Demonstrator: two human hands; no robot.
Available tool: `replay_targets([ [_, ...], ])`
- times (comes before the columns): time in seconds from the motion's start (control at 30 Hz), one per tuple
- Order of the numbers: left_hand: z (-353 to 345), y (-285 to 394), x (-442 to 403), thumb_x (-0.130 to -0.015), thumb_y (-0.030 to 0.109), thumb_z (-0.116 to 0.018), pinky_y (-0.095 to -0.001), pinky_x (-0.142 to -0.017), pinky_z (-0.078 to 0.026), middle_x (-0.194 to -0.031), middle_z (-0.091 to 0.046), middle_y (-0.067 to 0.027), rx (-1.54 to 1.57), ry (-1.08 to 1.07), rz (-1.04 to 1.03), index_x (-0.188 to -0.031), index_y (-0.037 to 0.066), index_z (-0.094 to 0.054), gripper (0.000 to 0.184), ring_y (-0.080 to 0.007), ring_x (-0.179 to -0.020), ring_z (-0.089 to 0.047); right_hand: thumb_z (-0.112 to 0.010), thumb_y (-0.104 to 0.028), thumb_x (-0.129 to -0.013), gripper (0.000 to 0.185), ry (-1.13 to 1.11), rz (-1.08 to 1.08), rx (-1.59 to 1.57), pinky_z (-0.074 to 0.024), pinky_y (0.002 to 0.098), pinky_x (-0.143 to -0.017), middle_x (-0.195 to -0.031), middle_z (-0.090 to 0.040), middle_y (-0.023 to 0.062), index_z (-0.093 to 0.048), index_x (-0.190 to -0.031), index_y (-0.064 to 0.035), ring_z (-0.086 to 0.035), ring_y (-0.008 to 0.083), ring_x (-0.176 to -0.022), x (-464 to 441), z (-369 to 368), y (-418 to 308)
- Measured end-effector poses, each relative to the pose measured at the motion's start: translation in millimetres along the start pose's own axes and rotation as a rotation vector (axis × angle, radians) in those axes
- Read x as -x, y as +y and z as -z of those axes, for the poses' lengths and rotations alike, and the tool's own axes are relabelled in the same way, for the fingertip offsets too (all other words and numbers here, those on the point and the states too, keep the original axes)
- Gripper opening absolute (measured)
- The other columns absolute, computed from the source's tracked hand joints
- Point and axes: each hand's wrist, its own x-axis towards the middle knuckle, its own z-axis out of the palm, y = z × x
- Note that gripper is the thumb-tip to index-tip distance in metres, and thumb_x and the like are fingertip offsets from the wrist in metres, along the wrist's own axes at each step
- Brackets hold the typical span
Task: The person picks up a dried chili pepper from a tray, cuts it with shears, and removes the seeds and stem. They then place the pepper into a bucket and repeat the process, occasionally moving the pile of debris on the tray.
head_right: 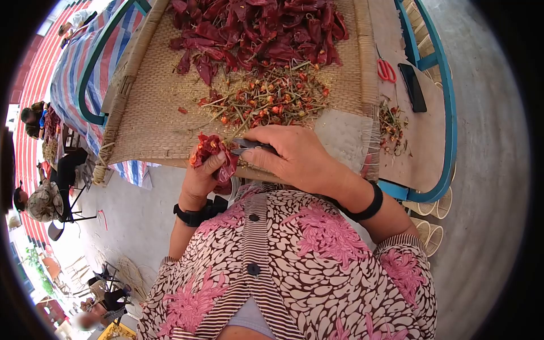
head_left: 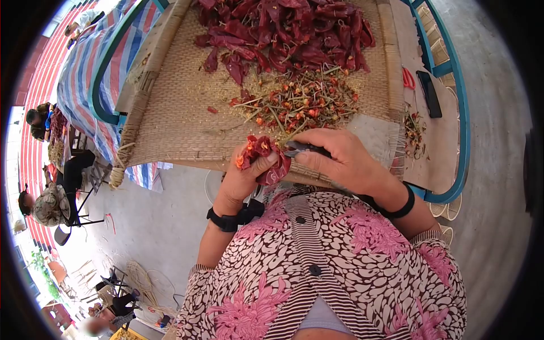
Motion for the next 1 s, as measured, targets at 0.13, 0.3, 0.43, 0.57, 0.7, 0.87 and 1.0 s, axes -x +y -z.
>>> replay_targets([
  [0.13,-2.8,-7.3,4.6,-0.087,0.014,-0.07,-0.029,-0.079,-0.05,-0.096,-0.065,-0.0041,0.312,-0.045,0.09,-0.107,0.003,-0.06,0.024,-0.0137,-0.086,-0.062,-0.061,-0.033,-0.091,0.038,-0.017,-0.025,0.01,-0.0494,0.0378,-0.073,-0.094,-0.065,0.0161,-0.062,-0.112,-0.0022,-0.064,0.0326,-0.086,3.3,1.7,-11.3],
  [0.3,10.1,-28.6,3.8,-0.086,0.01,-0.069,-0.0322,-0.085,-0.052,-0.104,-0.065,-0.0078,0.539,-0.17,0.171,-0.116,0.001,-0.055,0.034,-0.0185,-0.093,-0.064,-0.061,-0.033,-0.092,0.038,-0.123,0.056,-0.17,-0.0494,0.0358,-0.073,-0.095,-0.066,0.016,-0.062,-0.114,-0.0016,-0.065,0.0312,-0.086,1.9,2.2,6.7],
  [0.43,12.4,-27.7,1.1,-0.086,0.01,-0.069,-0.0308,-0.082,-0.052,-0.102,-0.065,-0.0062,0.523,-0.203,0.202,-0.116,0.001,-0.056,0.034,-0.0166,-0.091,-0.063,-0.06,-0.032,-0.092,0.037,-0.131,0.062,-0.221,-0.0494,0.0352,-0.073,-0.095,-0.066,0.0169,-0.062,-0.114,-0.0016,-0.065,0.031,-0.086,1.1,1.6,8.4],
  [0.57,10.4,-16.9,-2.1,-0.087,0.012,-0.07,-0.0277,-0.078,-0.049,-0.097,-0.065,-0.0031,0.252,-0.171,0.145,-0.112,0.001,-0.058,0.03,-0.0119,-0.086,-0.06,-0.059,-0.031,-0.093,0.035,-0.052,0.009,0.016,-0.0496,0.0364,-0.073,-0.094,-0.065,0.0174,-0.061,-0.113,-0.0021,-0.065,0.0326,-0.087,6.5,-0.4,-6.0],
  [0.7,8.0,-7.2,-5.5,-0.088,0.013,-0.068,-0.0262,-0.075,-0.048,-0.094,-0.064,-0.0017,-0.15,-0.137,0.054,-0.108,0.0,-0.06,0.025,-0.0101,-0.083,-0.058,-0.059,-0.03,-0.093,0.032,0.016,0.007,-0.009,-0.0498,0.0389,-0.07,-0.093,-0.065,0.0171,-0.061,-0.112,-0.0035,-0.064,0.0342,-0.085,10.6,-6.9,4.0],
  [0.87,-10.1,-10.5,2.6,-0.088,0.015,-0.066,-0.0252,-0.074,-0.047,-0.089,-0.064,0.0007,-0.007,0.089,0.001,-0.103,0.001,-0.062,0.021,-0.0089,-0.081,-0.057,-0.058,-0.029,-0.094,0.031,0.128,0.024,0.019,-0.0501,0.0397,-0.068,-0.092,-0.064,0.0174,-0.061,-0.111,-0.0037,-0.064,0.035,-0.083,14.9,-17.9,4.5],
  [1.0,-19.3,1.3,0.9,-0.086,0.018,-0.07,-0.0249,-0.07,-0.047,-0.085,-0.063,0.0021,0.056,0.064,-0.145,-0.101,0.0,-0.061,0.024,-0.0085,-0.076,-0.057,-0.057,-0.028,-0.094,0.029,0.144,-0.029,0.073,-0.0502,0.0385,-0.069,-0.09,-0.063,0.0178,-0.061,-0.111,-0.0038,-0.064,0.0338,-0.083,15.8,-17.8,-3.4],
])
